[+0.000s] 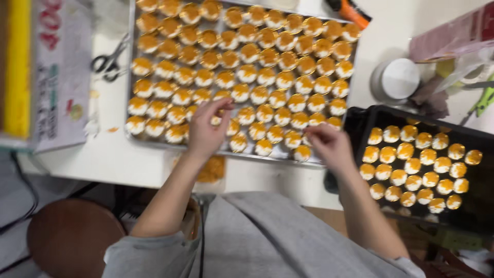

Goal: The person sprinkles an orange crumb topping onto rows of small pastries in foil cups arranged on two metal baking trays. The person repeatedly reaches for more crumbs from a container and distributes them over the pastries.

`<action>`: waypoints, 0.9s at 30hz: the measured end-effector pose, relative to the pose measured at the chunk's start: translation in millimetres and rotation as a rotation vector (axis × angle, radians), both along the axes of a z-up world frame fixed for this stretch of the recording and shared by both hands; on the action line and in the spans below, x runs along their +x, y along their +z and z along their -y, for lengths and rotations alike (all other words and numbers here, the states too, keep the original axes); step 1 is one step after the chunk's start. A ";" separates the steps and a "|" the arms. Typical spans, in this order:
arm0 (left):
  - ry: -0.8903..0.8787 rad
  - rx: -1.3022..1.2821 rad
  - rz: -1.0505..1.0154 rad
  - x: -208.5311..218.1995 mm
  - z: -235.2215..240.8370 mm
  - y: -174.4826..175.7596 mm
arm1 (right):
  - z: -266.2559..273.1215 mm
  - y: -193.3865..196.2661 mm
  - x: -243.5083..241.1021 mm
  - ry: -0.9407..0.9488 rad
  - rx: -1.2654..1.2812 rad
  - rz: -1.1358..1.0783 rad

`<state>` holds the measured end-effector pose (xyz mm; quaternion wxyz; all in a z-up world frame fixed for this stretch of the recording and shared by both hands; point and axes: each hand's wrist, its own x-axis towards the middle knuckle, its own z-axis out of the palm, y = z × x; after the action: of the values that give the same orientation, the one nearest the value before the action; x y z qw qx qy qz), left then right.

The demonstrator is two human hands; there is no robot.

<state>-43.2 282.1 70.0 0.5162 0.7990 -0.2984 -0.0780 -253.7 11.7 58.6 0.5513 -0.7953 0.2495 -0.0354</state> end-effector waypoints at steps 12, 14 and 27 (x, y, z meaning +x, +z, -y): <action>0.336 -0.123 -0.205 -48.0 -208.6 -21.2 | -258.2 -42.1 55.4 0.772 -0.735 -0.188; 0.295 -0.098 -0.224 -53.6 -213.9 -21.6 | -273.2 -59.5 73.4 0.782 -0.849 -0.242; -0.258 -0.007 -0.553 -64.7 -171.7 -89.8 | -276.2 -69.1 39.3 0.057 0.162 -0.037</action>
<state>-107.9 453.7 -19.8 0.5665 0.7011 -0.2459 -0.3564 -214.4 287.9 -10.5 0.6099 -0.7554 0.2389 0.0151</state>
